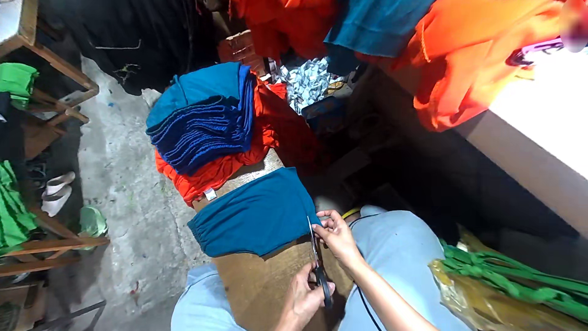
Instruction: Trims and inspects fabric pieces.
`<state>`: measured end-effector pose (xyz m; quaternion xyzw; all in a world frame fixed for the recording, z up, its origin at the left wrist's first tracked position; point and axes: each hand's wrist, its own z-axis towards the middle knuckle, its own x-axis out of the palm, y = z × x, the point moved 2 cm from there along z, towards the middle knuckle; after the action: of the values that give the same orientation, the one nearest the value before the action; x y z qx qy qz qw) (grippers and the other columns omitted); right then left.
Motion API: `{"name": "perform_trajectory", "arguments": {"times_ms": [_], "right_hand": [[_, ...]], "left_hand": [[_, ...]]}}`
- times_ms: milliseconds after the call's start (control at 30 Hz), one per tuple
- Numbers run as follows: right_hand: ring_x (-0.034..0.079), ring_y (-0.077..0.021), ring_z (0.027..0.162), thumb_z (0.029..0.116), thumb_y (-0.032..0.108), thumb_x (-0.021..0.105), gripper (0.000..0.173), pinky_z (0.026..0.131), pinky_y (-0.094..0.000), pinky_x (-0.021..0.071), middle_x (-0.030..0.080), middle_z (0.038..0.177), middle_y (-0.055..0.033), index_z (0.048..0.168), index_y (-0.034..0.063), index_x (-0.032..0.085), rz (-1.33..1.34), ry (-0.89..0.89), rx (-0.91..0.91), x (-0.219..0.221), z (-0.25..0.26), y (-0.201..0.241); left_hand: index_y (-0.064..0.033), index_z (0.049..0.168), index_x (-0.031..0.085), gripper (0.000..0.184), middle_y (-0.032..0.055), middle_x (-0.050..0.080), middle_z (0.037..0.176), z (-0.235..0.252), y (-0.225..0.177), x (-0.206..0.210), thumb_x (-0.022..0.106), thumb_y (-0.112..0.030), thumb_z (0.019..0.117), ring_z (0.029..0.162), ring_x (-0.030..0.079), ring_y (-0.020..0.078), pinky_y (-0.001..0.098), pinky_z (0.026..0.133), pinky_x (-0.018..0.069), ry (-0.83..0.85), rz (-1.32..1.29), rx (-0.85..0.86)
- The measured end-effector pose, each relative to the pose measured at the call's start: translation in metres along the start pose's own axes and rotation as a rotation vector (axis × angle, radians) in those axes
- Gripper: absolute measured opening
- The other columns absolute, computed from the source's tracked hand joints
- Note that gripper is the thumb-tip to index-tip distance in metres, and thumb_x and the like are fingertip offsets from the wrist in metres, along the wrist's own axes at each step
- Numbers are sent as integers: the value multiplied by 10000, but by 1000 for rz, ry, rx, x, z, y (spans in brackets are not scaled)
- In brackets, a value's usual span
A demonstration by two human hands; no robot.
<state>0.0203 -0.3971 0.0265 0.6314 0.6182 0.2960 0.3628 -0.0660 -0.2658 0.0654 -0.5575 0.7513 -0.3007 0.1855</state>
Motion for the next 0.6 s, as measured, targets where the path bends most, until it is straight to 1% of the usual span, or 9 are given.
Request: {"name": "perform_trajectory", "arguments": {"times_ms": [67, 133, 267, 333, 433, 500, 567, 600], "right_hand": [[627, -127, 642, 962, -17, 648, 291, 614, -273, 536, 653, 815, -81, 1238, -3, 556, 53, -6, 22, 0, -3, -1], [647, -143, 661, 961, -39, 631, 290, 638, -291, 558, 660, 836, -95, 1239, -11, 552, 80, -4, 34, 0, -4, -2], [655, -149, 662, 961, -42, 630, 299, 640, -290, 565, 658, 836, -100, 1243, -12, 536, 105, 0, 42, -1, -4, -2], [658, -144, 665, 963, -43, 625, 291, 646, -285, 569, 654, 833, -97, 1238, -14, 533, 104, 3, 42, 0, -4, -2], [656, -138, 678, 968, -35, 623, 293, 660, -285, 565, 653, 838, -90, 1246, -5, 534, 84, 6, 40, 1, -4, -2], [657, -142, 688, 976, -26, 619, 291, 667, -292, 569, 647, 854, -95, 1253, -1, 535, 79, 12, 50, 1, -4, -1], [646, -141, 673, 979, -23, 617, 284, 652, -291, 561, 640, 849, -92, 1251, 0, 539, 82, 12, 62, 1, -5, 1], [642, -138, 672, 978, -27, 615, 283, 650, -289, 560, 636, 849, -89, 1250, -2, 540, 93, 12, 62, 0, -6, 2]], "left_hand": [[36, 1449, 457, 615, 139, 653, 1093, 7, -6, 2, 675, -197, 923, 865, 678, 193, 343, 751, 585, -17, -8, -7], [32, 1433, 474, 587, 137, 656, 1074, 11, -10, 4, 677, -184, 927, 845, 684, 189, 339, 738, 592, -27, -5, -14], [41, 1396, 497, 531, 114, 647, 996, 11, -10, 6, 680, -120, 924, 772, 676, 171, 333, 685, 599, -35, -43, -6], [50, 1373, 509, 511, 102, 640, 968, 11, -8, 7, 670, -101, 912, 764, 670, 166, 334, 679, 598, -35, -76, 10], [54, 1374, 505, 492, 105, 647, 969, 10, -5, 8, 647, -60, 918, 771, 679, 170, 338, 677, 603, -44, -121, 14], [56, 1380, 499, 479, 114, 668, 967, 9, -4, 12, 643, -18, 929, 733, 694, 164, 322, 637, 610, -76, -162, 11], [53, 1388, 486, 483, 115, 665, 987, 8, -4, 15, 645, -40, 941, 756, 692, 163, 322, 658, 611, -82, -169, 7], [53, 1386, 486, 497, 110, 664, 991, 9, -5, 16, 650, -65, 932, 779, 689, 164, 326, 677, 607, -85, -162, 14]]}}
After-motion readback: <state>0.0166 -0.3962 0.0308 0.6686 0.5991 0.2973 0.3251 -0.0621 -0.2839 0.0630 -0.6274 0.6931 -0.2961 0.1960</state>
